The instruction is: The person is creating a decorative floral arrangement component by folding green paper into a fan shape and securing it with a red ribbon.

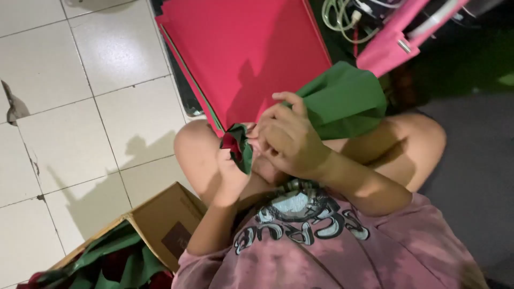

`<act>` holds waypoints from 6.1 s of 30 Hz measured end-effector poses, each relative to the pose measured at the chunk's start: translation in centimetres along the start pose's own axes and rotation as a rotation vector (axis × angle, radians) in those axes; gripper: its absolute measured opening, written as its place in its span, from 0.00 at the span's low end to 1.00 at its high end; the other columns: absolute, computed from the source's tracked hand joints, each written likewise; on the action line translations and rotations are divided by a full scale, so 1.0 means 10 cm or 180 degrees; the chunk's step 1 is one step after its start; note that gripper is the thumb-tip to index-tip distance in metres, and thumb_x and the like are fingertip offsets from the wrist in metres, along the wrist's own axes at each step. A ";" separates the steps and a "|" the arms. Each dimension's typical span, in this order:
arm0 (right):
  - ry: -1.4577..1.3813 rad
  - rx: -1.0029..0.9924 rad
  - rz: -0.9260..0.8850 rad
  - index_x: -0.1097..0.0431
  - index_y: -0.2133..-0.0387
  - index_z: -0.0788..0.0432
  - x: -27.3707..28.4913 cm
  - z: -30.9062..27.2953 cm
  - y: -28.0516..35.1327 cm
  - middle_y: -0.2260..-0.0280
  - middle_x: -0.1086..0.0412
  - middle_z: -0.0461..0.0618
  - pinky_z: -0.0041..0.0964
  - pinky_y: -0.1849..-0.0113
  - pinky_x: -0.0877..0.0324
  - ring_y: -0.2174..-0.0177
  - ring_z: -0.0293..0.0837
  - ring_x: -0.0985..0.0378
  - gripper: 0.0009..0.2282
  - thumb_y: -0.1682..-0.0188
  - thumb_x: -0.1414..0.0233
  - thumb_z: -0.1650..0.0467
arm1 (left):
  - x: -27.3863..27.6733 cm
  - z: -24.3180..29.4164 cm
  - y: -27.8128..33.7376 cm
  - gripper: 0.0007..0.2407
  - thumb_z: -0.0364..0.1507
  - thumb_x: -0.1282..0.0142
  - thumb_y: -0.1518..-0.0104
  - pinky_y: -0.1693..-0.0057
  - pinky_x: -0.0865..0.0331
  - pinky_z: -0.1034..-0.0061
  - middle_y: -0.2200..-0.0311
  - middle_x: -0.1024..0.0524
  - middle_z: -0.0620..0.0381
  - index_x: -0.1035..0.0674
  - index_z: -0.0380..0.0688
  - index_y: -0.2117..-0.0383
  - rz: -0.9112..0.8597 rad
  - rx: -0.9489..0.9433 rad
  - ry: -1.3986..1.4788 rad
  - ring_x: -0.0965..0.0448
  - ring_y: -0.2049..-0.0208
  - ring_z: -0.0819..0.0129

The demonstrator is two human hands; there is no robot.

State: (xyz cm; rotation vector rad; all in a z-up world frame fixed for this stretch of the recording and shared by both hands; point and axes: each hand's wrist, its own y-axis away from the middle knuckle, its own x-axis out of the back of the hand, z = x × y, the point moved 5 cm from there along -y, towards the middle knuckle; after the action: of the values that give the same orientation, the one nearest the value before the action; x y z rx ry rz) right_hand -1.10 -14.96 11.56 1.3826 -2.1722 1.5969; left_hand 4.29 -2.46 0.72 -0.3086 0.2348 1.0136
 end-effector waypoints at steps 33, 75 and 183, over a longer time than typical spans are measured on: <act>0.1539 -0.0210 -0.0428 0.23 0.71 0.58 -0.05 0.25 0.46 0.63 0.29 0.49 0.59 0.39 0.50 0.55 0.50 0.29 0.02 0.52 0.42 0.72 | 0.06 0.26 0.17 0.07 0.18 0.38 0.45 0.48 0.28 0.73 0.51 0.29 0.49 0.20 0.35 0.61 -0.0060 -0.0730 -0.2003 0.26 0.55 0.62; 0.1635 -0.0575 -0.0386 0.20 0.75 0.58 -0.95 1.44 0.37 0.58 0.32 0.48 0.64 0.40 0.53 0.51 0.53 0.35 0.03 0.56 0.37 0.71 | 0.04 -0.02 -1.12 0.06 0.24 0.36 0.47 0.49 0.32 0.65 0.60 0.27 0.51 0.20 0.38 0.67 0.0062 -0.1238 -0.3678 0.28 0.58 0.53; 0.1156 -0.0847 -0.0440 0.20 0.73 0.55 -1.00 1.63 0.44 0.65 0.31 0.43 0.73 0.38 0.67 0.45 0.56 0.37 0.02 0.55 0.36 0.71 | 0.35 -0.53 -1.17 0.11 0.33 0.19 0.64 0.38 0.85 0.24 0.33 0.39 0.57 0.14 0.51 0.78 -0.0459 -0.0079 -0.3998 0.57 0.30 0.41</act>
State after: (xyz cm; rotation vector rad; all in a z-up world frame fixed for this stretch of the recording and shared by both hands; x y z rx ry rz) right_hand 8.07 -22.01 -4.27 1.0463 -1.9424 1.3292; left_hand 15.88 -7.30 -3.69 0.3172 -0.9224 0.9026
